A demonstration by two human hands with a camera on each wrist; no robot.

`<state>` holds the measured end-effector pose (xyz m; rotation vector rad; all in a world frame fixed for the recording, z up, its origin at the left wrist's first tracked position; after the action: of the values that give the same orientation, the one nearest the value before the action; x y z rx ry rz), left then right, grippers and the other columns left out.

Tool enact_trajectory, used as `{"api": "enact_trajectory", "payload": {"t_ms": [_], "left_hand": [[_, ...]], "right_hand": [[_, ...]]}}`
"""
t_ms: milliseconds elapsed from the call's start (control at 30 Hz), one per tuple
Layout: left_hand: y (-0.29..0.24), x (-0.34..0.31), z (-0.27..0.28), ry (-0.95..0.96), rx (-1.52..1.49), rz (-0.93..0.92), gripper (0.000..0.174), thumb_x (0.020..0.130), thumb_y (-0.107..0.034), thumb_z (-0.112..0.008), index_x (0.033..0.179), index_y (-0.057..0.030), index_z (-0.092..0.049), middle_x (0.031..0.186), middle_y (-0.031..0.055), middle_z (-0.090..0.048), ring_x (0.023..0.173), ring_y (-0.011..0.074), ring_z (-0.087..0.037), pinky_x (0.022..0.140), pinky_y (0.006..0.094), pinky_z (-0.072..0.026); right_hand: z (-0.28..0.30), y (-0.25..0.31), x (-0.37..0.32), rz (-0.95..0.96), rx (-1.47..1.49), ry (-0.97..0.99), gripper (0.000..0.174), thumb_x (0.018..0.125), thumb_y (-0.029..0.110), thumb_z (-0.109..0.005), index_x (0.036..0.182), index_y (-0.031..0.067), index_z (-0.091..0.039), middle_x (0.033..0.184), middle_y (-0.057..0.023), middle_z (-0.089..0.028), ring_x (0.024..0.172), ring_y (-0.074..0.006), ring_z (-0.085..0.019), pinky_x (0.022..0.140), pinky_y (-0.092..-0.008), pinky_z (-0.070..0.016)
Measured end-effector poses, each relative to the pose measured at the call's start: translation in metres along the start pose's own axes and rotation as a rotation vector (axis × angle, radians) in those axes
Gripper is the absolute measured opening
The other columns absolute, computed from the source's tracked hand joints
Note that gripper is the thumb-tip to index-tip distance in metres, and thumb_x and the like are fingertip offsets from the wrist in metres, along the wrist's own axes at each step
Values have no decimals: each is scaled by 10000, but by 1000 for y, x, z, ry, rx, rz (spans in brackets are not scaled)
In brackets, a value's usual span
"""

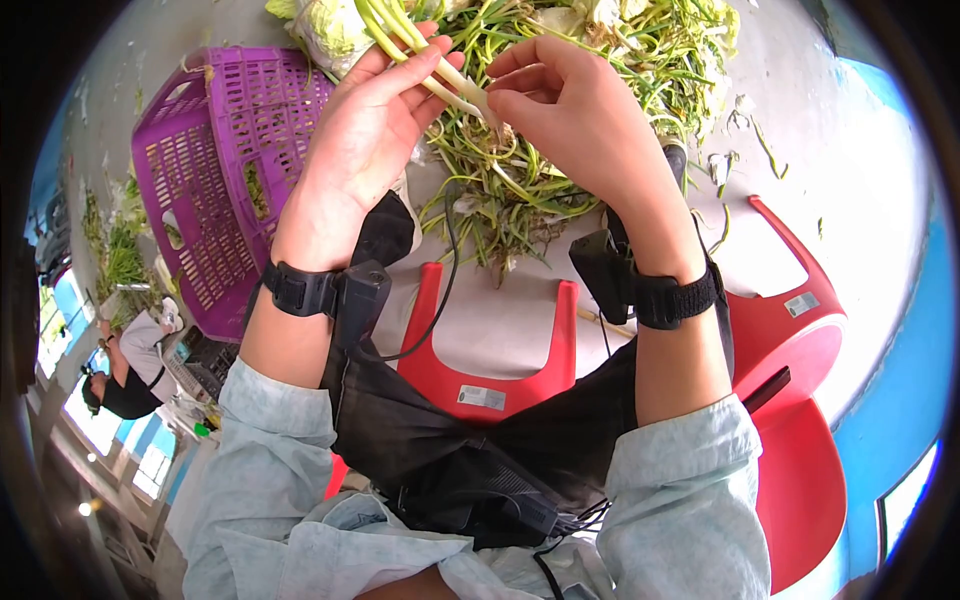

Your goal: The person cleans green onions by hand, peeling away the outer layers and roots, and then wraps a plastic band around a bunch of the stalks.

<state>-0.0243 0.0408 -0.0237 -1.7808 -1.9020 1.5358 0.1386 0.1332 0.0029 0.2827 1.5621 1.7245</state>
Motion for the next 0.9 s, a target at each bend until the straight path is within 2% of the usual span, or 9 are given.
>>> {"api": "enact_trajectory", "payload": {"t_ms": [167, 300, 367, 433, 500, 900], "left_hand": [[3, -1, -2, 13, -18, 2, 367, 995, -73, -676, 1343, -15, -573, 1284, 106, -638, 1196, 240, -643, 1066, 379, -504], [0, -2, -4, 34, -6, 4, 388, 996, -72, -675, 1362, -9, -565, 1313, 124, -647, 1203, 247, -643, 1079, 387, -500], [-13, -9, -24, -103, -6, 99, 383, 985, -225, -711, 1271, 0, -591, 1126, 117, -660, 1024, 196, -649, 919, 314, -526], [-13, -9, -24, -97, 4, 103, 387, 986, -228, -710, 1274, -1, -587, 1129, 120, -664, 1026, 197, -650, 920, 315, -526], [-4, -5, -10, 52, 21, 14, 396, 999, -82, -672, 1371, -12, -554, 1321, 133, -657, 1208, 250, -646, 1083, 390, -498], [-2, -1, -10, 54, 44, 10, 391, 1017, -108, -650, 1375, -21, -519, 1335, 139, -657, 1199, 239, -649, 1076, 390, -502]], "right_hand": [[-6, -5, 0, 11, -61, 0, 272, 905, 136, -725, 1137, 0, -688, 914, -95, -762, 851, -154, -725, 792, -292, -565], [-8, -3, 0, -34, -103, 24, 258, 924, 133, -706, 1149, 8, -683, 968, -90, -756, 893, -147, -720, 807, -284, -560], [-8, -1, -1, -51, -122, 41, 248, 961, 122, -686, 1186, 17, -673, 1049, -73, -744, 961, -123, -710, 828, -256, -550], [-7, -4, 2, -6, -84, 11, 249, 928, 139, -692, 1139, 8, -683, 989, -93, -758, 908, -149, -721, 815, -284, -562], [-7, -4, 2, 17, -49, 4, 251, 910, 147, -697, 1114, 2, -688, 956, -103, -765, 884, -162, -729, 811, -297, -569], [-8, -3, 6, 1, -99, 6, 243, 899, 142, -705, 1102, 10, -688, 934, -102, -759, 868, -168, -736, 807, -303, -571]]}}
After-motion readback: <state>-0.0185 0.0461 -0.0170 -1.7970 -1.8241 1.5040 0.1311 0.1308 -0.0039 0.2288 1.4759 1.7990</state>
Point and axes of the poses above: each hand's wrist, its own x-axis towards the middle knuckle, its own z-axis out of the back of the hand, y = z × x, the point moved 5 cm from there along x, towards the middle knuckle
